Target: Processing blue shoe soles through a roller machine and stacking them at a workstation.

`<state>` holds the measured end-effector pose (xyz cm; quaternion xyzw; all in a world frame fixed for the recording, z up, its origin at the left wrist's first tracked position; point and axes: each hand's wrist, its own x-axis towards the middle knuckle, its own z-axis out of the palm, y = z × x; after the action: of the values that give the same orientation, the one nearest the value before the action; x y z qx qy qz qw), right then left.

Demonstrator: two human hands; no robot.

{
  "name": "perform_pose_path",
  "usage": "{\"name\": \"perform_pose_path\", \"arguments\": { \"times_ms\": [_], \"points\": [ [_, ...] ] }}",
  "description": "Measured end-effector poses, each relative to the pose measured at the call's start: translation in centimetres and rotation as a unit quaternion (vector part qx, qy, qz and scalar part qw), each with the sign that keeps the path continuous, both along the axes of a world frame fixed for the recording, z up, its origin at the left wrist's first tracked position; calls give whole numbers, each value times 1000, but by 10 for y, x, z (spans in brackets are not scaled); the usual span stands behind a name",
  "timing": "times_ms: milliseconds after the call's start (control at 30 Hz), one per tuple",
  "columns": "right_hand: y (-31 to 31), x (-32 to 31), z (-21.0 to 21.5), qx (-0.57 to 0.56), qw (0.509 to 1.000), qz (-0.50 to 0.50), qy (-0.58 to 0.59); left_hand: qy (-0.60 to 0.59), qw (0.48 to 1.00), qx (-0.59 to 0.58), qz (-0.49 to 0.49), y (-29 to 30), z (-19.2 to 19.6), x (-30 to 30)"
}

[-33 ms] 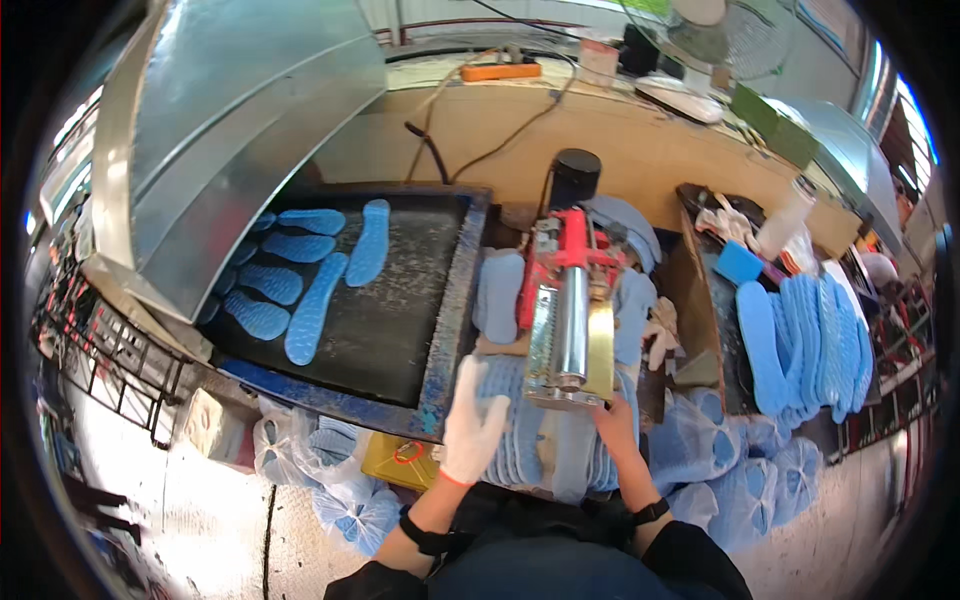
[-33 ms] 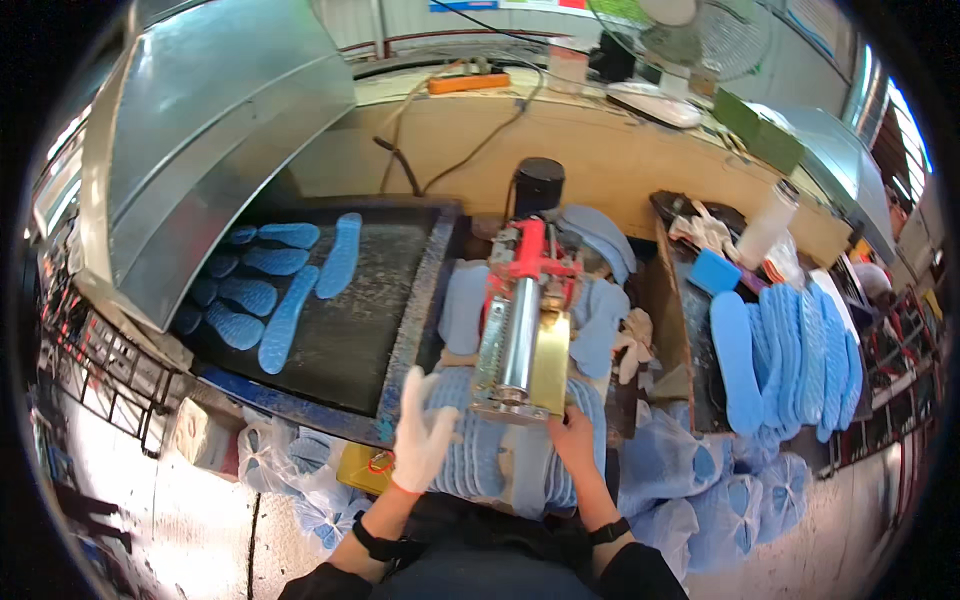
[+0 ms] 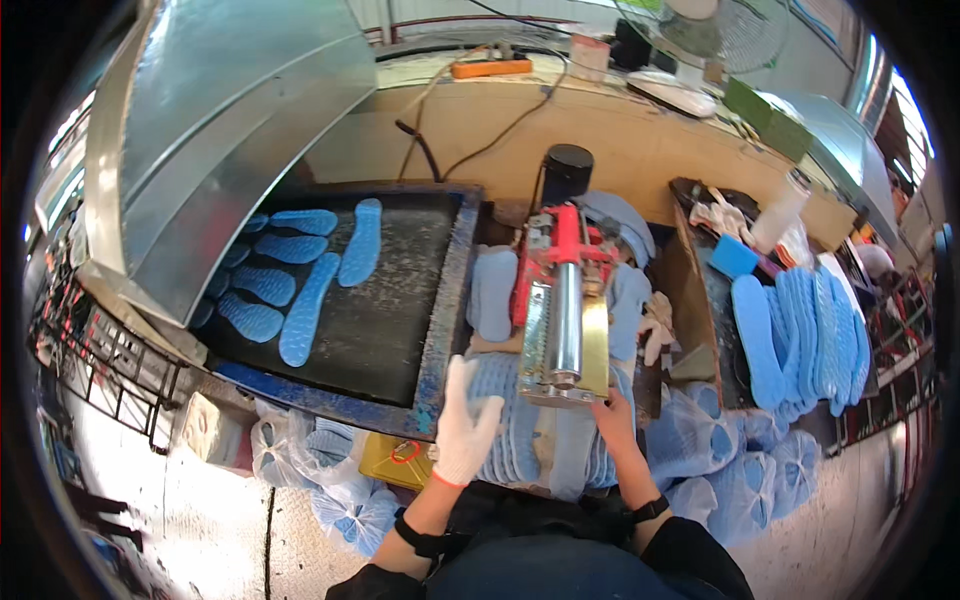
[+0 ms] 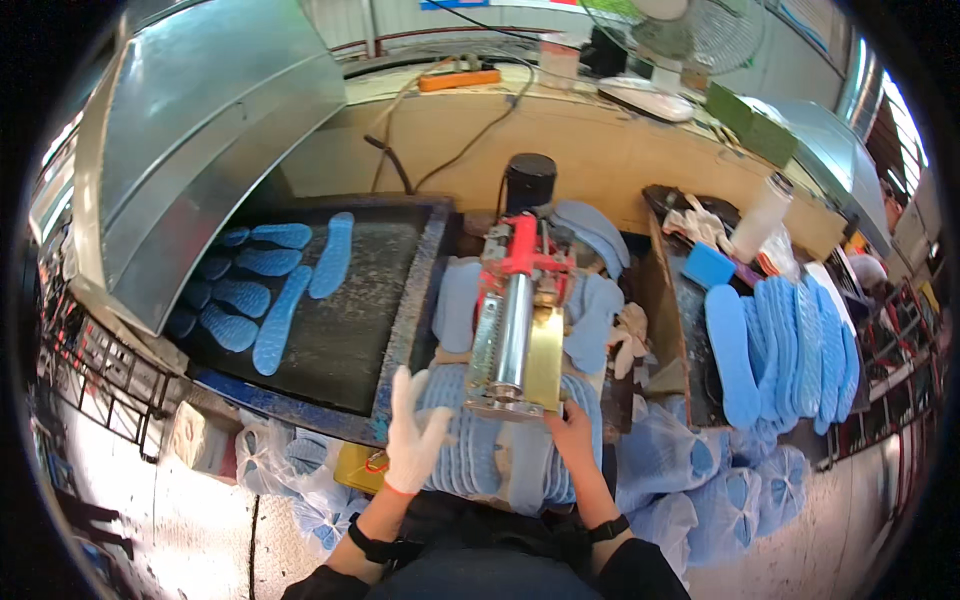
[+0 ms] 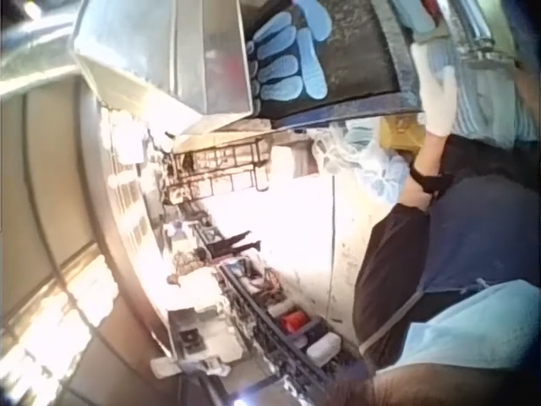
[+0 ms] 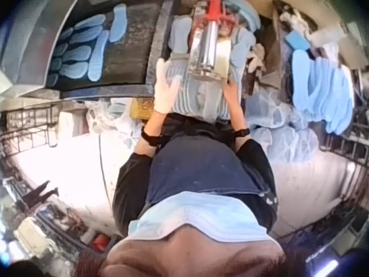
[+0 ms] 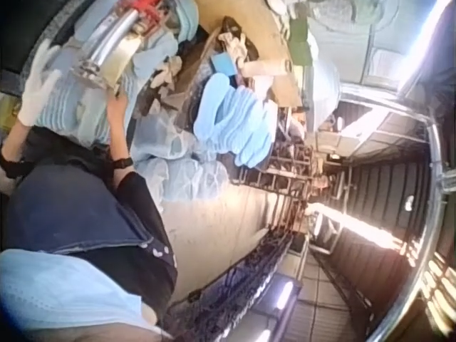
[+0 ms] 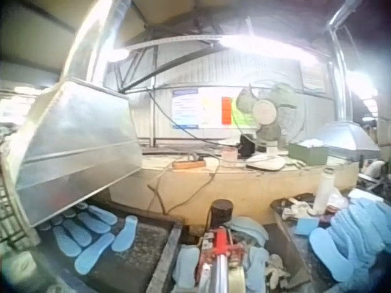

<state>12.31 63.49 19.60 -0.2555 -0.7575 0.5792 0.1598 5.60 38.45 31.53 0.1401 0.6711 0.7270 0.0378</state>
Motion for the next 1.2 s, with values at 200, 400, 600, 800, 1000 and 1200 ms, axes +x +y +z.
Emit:
{"name": "perform_pose_path", "arguments": {
  "times_ms": [200,400,600,800,1000,1200],
  "points": [
    [-12,21,25,-194,980,12,42,5,998,-52,-38,-13,-17,-6],
    [-48,16,43,-175,969,160,-70,-306,929,15,-207,7,-35,7],
    [-45,3,41,-238,940,240,-51,-343,907,162,-182,-7,-33,-16],
    [-13,-4,-5,211,972,101,-9,8,979,-202,-38,26,20,-88],
    [-34,3,-2,373,923,74,51,-186,957,163,-150,63,25,-115],
    [-31,2,-13,373,922,73,75,6,992,-104,-71,64,24,-97]
  ]
}}
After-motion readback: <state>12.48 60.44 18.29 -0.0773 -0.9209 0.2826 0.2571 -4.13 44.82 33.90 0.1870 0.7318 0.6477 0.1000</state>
